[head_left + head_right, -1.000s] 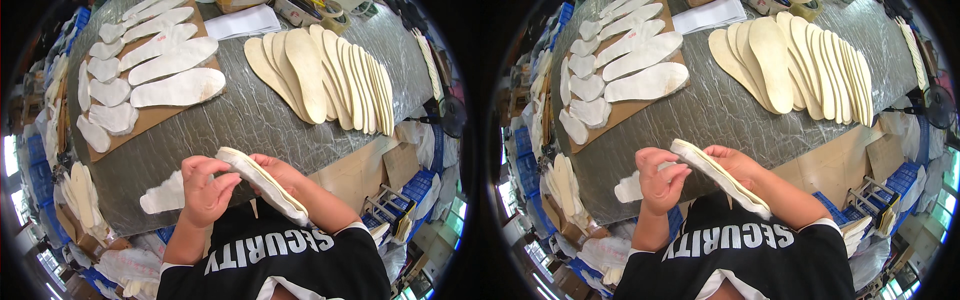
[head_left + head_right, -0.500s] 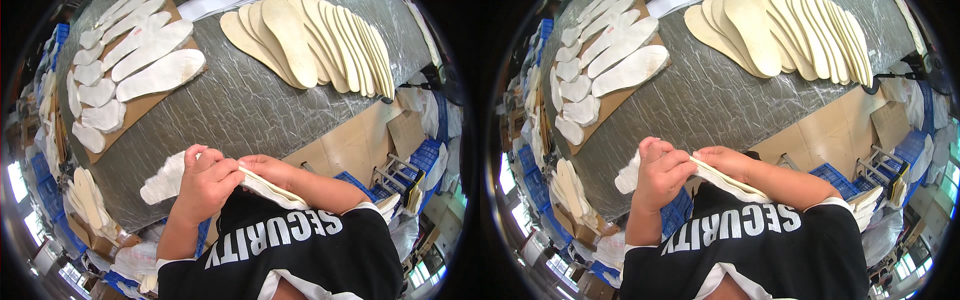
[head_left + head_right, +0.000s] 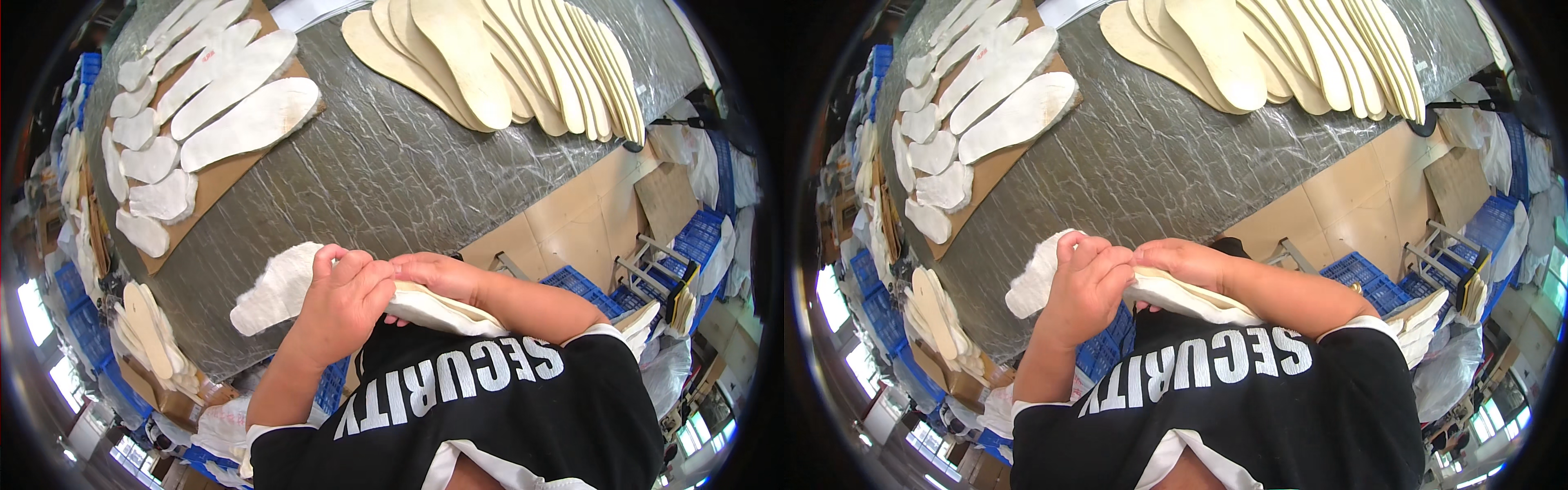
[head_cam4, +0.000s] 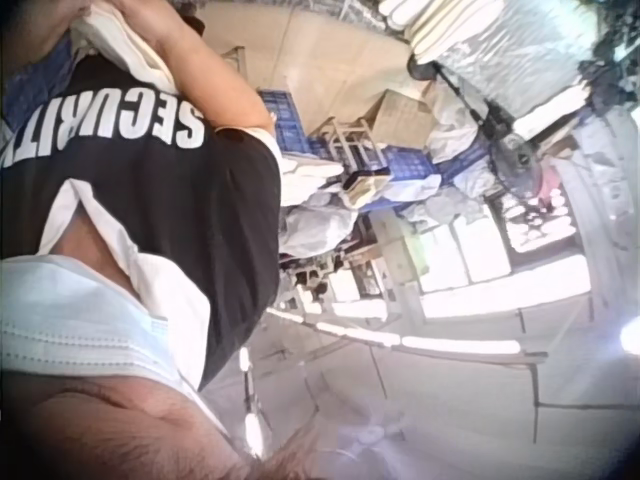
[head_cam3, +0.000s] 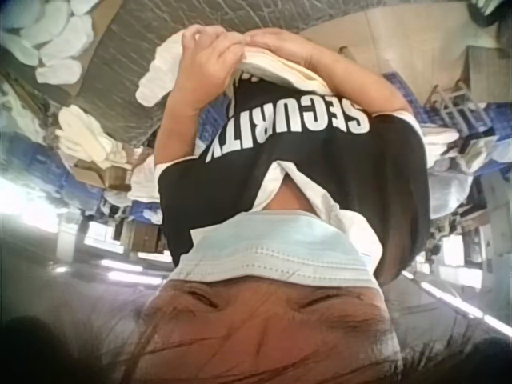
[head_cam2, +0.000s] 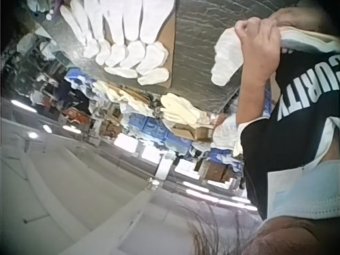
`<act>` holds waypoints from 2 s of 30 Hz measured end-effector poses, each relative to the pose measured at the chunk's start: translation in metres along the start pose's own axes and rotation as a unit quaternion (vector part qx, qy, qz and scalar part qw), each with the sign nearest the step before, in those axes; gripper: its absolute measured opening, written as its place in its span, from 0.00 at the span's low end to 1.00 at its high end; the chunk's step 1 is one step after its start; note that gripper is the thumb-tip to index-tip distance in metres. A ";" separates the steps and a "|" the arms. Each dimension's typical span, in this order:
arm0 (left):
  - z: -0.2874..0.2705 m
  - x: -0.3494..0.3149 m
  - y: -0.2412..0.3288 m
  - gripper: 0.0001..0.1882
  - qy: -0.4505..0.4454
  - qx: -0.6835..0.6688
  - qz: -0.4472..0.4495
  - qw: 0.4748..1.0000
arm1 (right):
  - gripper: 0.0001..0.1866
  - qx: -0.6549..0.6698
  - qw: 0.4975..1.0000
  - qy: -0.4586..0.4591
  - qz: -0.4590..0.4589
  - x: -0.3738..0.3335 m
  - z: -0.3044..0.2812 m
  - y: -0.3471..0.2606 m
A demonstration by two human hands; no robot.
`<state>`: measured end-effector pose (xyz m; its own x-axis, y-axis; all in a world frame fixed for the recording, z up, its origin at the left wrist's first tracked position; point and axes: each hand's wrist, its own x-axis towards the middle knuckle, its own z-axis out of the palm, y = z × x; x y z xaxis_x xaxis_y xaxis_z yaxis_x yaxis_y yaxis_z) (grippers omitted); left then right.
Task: Assembling or preparing shoe insoles by aligning and pressing multiple layers together in a shoe manufacturing facility.
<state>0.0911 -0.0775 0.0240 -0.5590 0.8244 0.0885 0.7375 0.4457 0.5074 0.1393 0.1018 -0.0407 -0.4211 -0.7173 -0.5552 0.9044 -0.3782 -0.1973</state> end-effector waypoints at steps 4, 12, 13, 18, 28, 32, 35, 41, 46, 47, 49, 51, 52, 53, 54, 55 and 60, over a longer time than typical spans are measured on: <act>-0.002 0.000 0.000 0.09 -0.046 -0.034 -0.019 0.998 | 0.15 -0.028 1.000 0.004 -0.003 0.005 -0.007 0.006; 0.001 -0.002 -0.014 0.07 -0.088 -0.125 0.016 0.988 | 0.13 -0.069 0.996 0.002 -0.062 0.019 -0.025 0.019; 0.004 -0.005 -0.016 0.07 -0.080 -0.165 -0.030 0.983 | 0.13 -0.093 0.995 0.006 -0.047 0.019 -0.023 0.015; 0.003 -0.012 -0.021 0.07 -0.070 -0.168 -0.148 0.972 | 0.20 -0.198 0.977 -0.045 -0.067 0.000 -0.043 -0.008; 0.011 -0.033 -0.025 0.05 -0.008 -0.211 -0.207 0.955 | 0.30 -0.393 0.912 -0.042 -0.114 -0.049 -0.046 -0.019; 0.013 -0.034 -0.023 0.06 0.012 -0.214 -0.221 0.952 | 0.20 -0.470 0.872 0.003 -0.136 -0.052 -0.040 -0.020; 0.014 -0.034 -0.022 0.06 0.022 -0.229 -0.232 0.945 | 0.17 -0.483 0.862 0.005 -0.155 -0.052 -0.039 -0.020; 0.010 -0.025 -0.008 0.07 0.039 -0.139 -0.169 0.975 | 0.19 -0.338 0.928 -0.099 -0.124 -0.049 -0.049 -0.012; 0.016 -0.010 0.013 0.08 0.023 -0.076 -0.062 0.995 | 0.19 -0.294 0.941 -0.142 -0.086 -0.012 -0.040 -0.004; 0.017 -0.009 0.016 0.08 0.014 -0.058 -0.020 0.998 | 0.16 -0.308 0.942 -0.117 -0.062 -0.006 -0.035 -0.004; 0.015 -0.012 0.017 0.07 0.026 -0.015 -0.003 1.000 | 0.14 -0.378 0.916 -0.103 -0.091 0.000 -0.032 -0.011; 0.014 -0.015 0.019 0.06 0.039 0.027 0.014 0.999 | 0.11 -0.530 0.837 -0.043 -0.130 -0.004 -0.017 -0.022; 0.012 -0.016 0.020 0.06 0.005 0.038 0.020 0.999 | 0.11 -0.530 0.837 -0.044 -0.130 -0.001 -0.016 -0.018; 0.010 -0.018 0.022 0.05 -0.028 0.048 0.025 0.998 | 0.10 -0.559 0.811 0.057 -0.163 0.003 -0.016 -0.011; 0.009 -0.019 0.025 0.05 -0.027 0.049 0.026 0.998 | 0.10 -0.580 0.774 0.160 -0.196 0.006 -0.018 -0.007; 0.009 -0.019 0.031 0.05 -0.041 0.034 0.049 0.997 | 0.10 -0.566 0.773 0.193 -0.213 0.010 -0.022 -0.006; -0.012 -0.018 0.054 0.04 -0.095 -0.005 0.120 0.988 | 0.11 -0.547 0.759 0.307 -0.176 0.015 -0.035 -0.018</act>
<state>0.1359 -0.0726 0.0602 -0.2855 0.9573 0.0452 0.8365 0.2260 0.4992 0.1190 0.1185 -0.0741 -0.8420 -0.1502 -0.5182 0.4008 0.4689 -0.7871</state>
